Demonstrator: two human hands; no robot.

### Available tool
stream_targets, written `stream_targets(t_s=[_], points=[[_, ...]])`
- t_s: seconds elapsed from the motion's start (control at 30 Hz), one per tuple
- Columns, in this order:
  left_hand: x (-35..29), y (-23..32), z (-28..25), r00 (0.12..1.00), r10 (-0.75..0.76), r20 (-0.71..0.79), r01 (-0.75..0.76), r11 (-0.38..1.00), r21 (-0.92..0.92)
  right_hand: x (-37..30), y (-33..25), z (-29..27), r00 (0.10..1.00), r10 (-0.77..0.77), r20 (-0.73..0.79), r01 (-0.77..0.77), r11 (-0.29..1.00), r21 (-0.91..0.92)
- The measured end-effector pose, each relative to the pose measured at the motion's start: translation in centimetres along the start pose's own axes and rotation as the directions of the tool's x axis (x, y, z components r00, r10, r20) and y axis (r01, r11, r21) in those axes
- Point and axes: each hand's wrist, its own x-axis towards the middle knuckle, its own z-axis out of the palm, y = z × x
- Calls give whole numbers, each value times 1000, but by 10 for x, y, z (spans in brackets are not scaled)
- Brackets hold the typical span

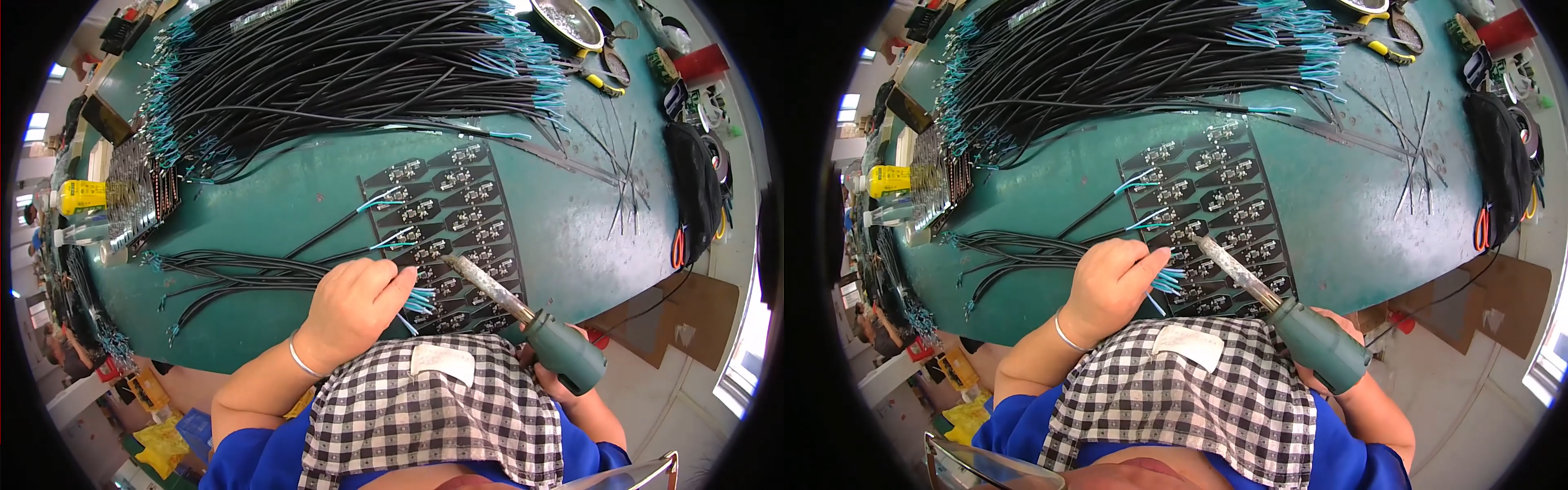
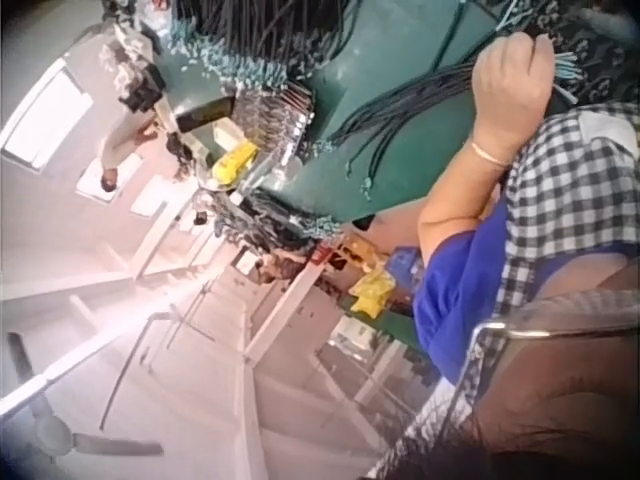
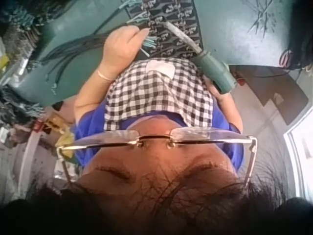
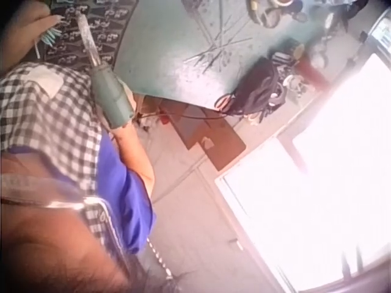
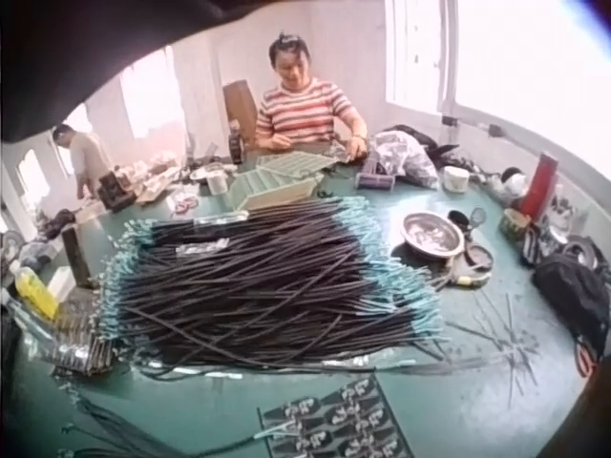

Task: The person assembles electronic circuit boards by securing bundles of wires to the board surfaces with a glue gun.

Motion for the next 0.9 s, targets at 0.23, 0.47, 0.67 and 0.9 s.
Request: stream_targets(t_s=[0.23, 0.47, 0.67, 0.9], points=[[3, 1, 3, 999, -46, -21, 47, 999, 13, 9, -2, -2, 963, 258, 78, -259, 802, 538], [2, 0, 3, 998, -21, 61, 21, 1000, 0, -4, -3, 2, 979, 203, -7, -170, 835, 523], [2, 4, 3, 999, 11, 44, -12, 1000, 6, -18, -2, 16, 958, 281, 61, -281, 871, 403], [2, 4, 8, 999, 0, 32, 1, 1000, -31, -24, 1, 34, 988, 135, -78, -112, 961, 254]])
